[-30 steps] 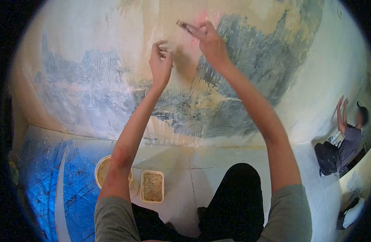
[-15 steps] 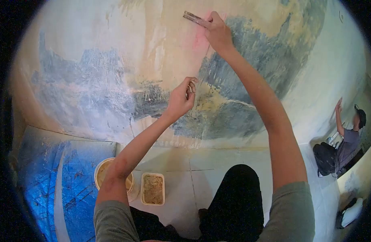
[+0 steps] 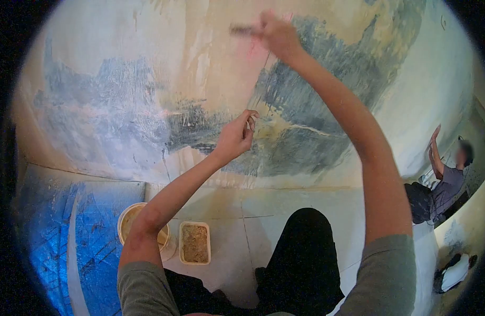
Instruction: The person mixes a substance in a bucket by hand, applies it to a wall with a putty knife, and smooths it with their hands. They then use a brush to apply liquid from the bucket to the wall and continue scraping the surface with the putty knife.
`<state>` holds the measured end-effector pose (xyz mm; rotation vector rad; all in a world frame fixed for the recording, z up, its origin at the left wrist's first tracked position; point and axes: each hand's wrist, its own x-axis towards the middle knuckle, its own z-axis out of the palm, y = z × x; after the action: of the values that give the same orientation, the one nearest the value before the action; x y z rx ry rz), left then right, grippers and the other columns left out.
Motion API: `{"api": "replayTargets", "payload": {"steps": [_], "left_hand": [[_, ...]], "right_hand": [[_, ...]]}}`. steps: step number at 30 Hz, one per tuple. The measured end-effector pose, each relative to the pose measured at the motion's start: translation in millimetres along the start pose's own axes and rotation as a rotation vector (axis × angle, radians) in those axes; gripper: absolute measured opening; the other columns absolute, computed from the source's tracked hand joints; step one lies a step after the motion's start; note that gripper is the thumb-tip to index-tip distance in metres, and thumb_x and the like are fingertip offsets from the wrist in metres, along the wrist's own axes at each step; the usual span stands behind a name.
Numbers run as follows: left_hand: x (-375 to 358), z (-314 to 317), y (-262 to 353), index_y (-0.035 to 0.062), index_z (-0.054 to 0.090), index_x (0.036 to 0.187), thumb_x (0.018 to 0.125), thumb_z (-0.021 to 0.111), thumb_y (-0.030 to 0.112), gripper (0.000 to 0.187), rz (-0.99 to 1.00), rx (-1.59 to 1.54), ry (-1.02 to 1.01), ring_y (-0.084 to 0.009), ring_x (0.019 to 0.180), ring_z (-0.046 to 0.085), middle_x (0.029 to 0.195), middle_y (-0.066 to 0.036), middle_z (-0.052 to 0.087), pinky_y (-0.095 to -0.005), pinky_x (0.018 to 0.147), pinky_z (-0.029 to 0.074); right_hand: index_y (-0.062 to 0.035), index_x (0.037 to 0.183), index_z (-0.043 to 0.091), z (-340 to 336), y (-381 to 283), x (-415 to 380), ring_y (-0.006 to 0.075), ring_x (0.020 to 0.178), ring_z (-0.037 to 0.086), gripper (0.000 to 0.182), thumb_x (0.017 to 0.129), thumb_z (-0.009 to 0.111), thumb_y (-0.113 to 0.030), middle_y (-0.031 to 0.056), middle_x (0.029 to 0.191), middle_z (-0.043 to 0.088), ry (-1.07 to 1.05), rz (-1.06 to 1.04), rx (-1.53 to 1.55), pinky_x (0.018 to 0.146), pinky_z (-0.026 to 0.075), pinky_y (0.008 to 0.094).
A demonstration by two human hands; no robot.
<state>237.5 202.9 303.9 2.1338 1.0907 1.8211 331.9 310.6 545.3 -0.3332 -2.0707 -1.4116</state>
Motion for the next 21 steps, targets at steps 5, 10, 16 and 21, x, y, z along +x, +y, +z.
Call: {"api": "replayTargets", "payload": {"steps": [5,10,16,21], "left_hand": [[-2,-3,5,0.0112,0.048,0.114,0.078,0.052,0.0,0.038,0.053,0.097,-0.058,-0.0325,0.068,0.062,0.083,-0.01,0.061,-0.0439,0.057,0.047],[-5,-5,-12,0.0109,0.046,0.116,0.078,0.053,0.003,0.039,0.173,0.277,-0.122,-0.0359,0.066,0.061,0.092,-0.014,0.062,-0.0462,0.055,0.048],[-9,-15,-25,0.0111,0.045,0.116,0.075,0.054,0.004,0.043,0.189,0.351,-0.089,-0.0357,0.063,0.061,0.088,-0.014,0.062,-0.0457,0.054,0.048],[-8,-33,-40,0.0127,0.045,0.116,0.075,0.053,0.003,0.043,0.055,0.379,-0.029,-0.0362,0.066,0.061,0.085,-0.013,0.062,-0.0459,0.055,0.047]], "right_hand": [[-0.0174,0.102,0.066,32,-29,-25,0.0272,0.072,0.064,0.017,0.089,0.055,-0.019,0.0087,0.09,0.059,0.045,0.096,0.233,0.059,0.052,0.0404],[-0.0149,0.104,0.066,10,-23,-13,0.0286,0.075,0.064,0.018,0.087,0.058,-0.018,0.0092,0.093,0.06,0.016,0.216,0.241,0.059,0.051,0.0408],[-0.0168,0.105,0.067,24,-58,-76,0.0256,0.076,0.063,0.022,0.084,0.061,-0.016,0.0072,0.085,0.055,-0.034,-0.194,0.367,0.058,0.051,0.0388],[-0.018,0.103,0.068,21,-71,-72,0.0261,0.072,0.062,0.029,0.076,0.064,-0.01,0.009,0.086,0.054,-0.039,0.693,0.47,0.058,0.051,0.0373]]}}
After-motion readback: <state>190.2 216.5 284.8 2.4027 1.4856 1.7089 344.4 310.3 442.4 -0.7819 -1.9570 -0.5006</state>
